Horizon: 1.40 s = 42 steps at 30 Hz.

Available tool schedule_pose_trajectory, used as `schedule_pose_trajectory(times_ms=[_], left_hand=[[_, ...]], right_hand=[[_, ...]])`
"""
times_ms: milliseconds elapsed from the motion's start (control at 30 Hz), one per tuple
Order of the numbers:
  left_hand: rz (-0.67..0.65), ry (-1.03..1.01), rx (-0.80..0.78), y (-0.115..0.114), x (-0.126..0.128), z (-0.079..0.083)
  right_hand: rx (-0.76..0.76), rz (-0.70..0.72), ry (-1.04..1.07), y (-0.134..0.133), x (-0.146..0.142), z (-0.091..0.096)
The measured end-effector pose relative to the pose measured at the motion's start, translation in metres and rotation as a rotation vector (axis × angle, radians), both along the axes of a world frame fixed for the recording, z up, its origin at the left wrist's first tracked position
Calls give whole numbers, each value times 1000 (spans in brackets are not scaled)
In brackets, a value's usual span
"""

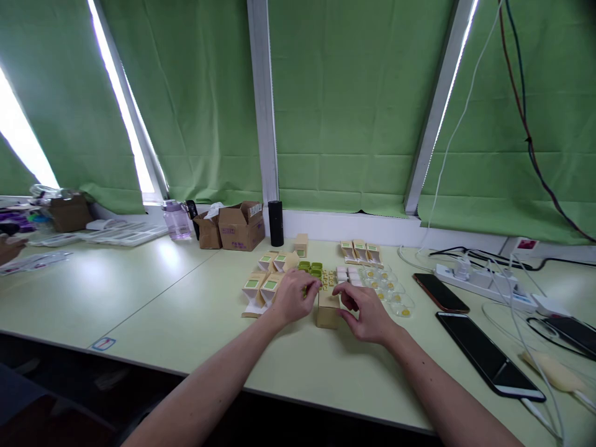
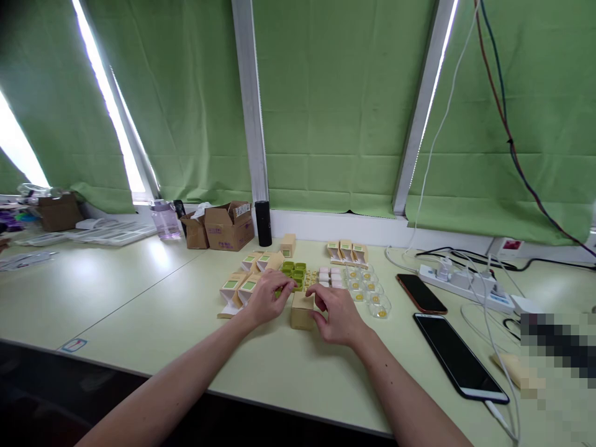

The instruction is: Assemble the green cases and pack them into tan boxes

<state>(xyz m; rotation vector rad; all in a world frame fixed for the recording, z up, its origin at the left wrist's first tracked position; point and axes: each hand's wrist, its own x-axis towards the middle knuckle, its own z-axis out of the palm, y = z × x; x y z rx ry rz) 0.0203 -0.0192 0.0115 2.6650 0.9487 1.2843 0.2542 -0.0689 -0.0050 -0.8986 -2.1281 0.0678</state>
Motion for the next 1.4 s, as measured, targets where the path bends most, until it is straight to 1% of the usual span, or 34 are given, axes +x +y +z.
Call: schedule_pose_trajectory(times_ms=[100, 233, 300, 400, 467, 533, 600, 700, 800, 900, 1033, 1267, 1400], left_hand=[[75, 55, -43, 4, 1, -1], [94, 95, -29, 5, 0, -2], [79, 100, -17, 4, 0, -2], [52, 114, -12, 4, 0, -2], [77, 86, -15, 4, -1, -2], [120, 39, -26, 6, -1, -2], [126, 20, -51, 7, -1, -1], [90, 72, -100, 8, -2, 0], [85, 143, -127, 7, -1, 0], [89, 164, -119, 6, 0, 0], [92, 135, -104, 5, 0, 0], [66, 126, -92, 5, -1, 0], [35, 144, -90, 4, -1, 0]], right_hand=[[-26, -12, -21, 0, 2, 1], [-13, -42, -29, 3, 4, 1], [-4, -93, -52, 6, 5, -1], [7, -224, -82, 12, 6, -4], [17, -275, -79, 13, 6, -5], [28, -246, -49, 11, 6, -4], [34, -164, -6, 7, 5, -2], [24, -63, 4, 0, 1, 0], [-6, -33, -35, -3, -3, 0], [-22, -41, -49, -2, -4, -2], [-26, -75, -58, 2, 0, -2], [-17, -183, -65, 7, 2, -4], [-11, -272, -67, 12, 2, -8]])
